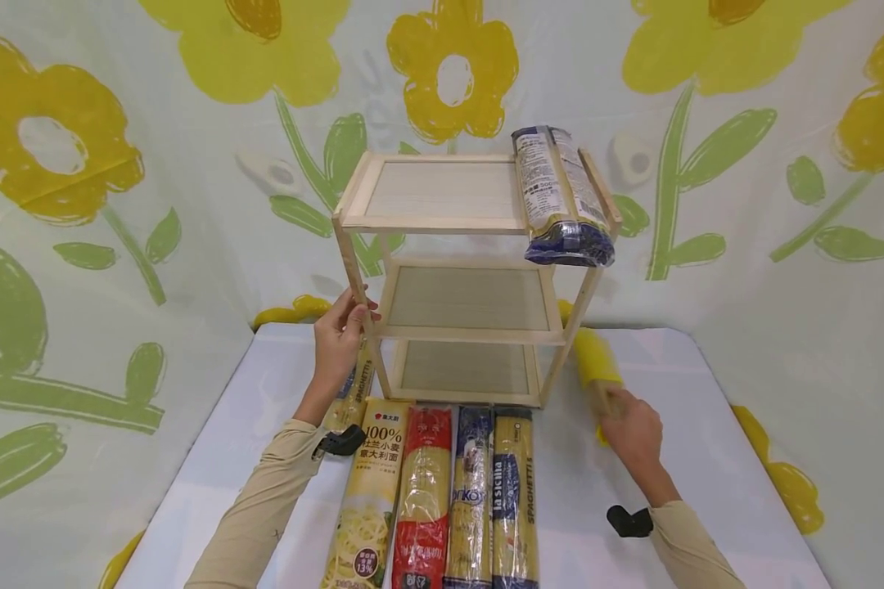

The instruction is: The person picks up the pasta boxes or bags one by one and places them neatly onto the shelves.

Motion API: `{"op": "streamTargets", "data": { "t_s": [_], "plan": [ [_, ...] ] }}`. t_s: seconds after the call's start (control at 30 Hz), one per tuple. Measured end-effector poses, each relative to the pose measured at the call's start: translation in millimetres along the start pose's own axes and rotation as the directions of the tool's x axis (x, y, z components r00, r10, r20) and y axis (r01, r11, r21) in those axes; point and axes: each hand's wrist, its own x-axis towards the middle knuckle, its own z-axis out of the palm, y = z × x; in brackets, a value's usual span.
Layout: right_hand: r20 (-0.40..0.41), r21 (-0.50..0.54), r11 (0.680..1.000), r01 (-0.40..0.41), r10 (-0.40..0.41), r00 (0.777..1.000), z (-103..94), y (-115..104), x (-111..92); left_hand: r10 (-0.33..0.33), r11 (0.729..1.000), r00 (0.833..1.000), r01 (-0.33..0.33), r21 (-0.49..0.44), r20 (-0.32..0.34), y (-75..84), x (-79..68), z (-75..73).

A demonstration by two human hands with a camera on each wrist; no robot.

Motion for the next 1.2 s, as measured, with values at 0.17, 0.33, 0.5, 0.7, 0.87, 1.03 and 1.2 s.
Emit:
{"op": "streamTargets", "data": {
  "t_s": [0.17, 0.33, 0.5, 0.7, 0.87, 1.03, 1.2],
  "plan": [
    [-0.044, -0.003, 1.0, 0.003, -0.004, 0.999, -16.2, -11.9, 5.1, -0.004, 1.0, 1.0, 0.004, 0.011, -0.001, 0.0, -0.5, 0.0],
    [-0.077, -0.011, 1.0, 0.015, -0.016, 0.997, -37.1, -26.5, 12.2, -0.017, 1.0, 1.0, 0.017, 0.023, 0.001, 1.6, -1.1, -0.7],
    [-0.071, -0.038, 0.999, -0.009, 0.007, 0.997, -59.0, -40.4, 18.5, -0.033, 0.999, 0.999, 0.032, 0.02, 0.01, 2.5, -2.2, -1.1],
    [-0.044, -0.059, 0.998, -0.021, 0.018, 0.999, -85.5, -57.1, 24.1, -0.033, 0.999, 0.999, 0.033, 0.016, 0.012, 1.7, -3.2, -0.9],
    [-0.012, -0.058, 0.997, -0.041, 0.04, 0.999, -105.7, -68.7, 28.5, -0.023, 0.999, 1.0, 0.023, 0.023, 0.007, 1.3, -2.7, -1.0],
    [-0.018, -0.047, 0.999, 0.003, -0.004, 1.0, -123.4, -78.0, 32.6, -0.015, 1.0, 1.0, 0.014, 0.021, 0.004, 2.7, -1.9, -1.0],
    [-0.021, -0.021, 0.999, 0.038, -0.039, 0.999, -141.7, -90.1, 37.3, -0.024, 0.999, 1.0, 0.024, 0.027, 0.001, 3.1, -1.4, -0.8]
  ]
}}
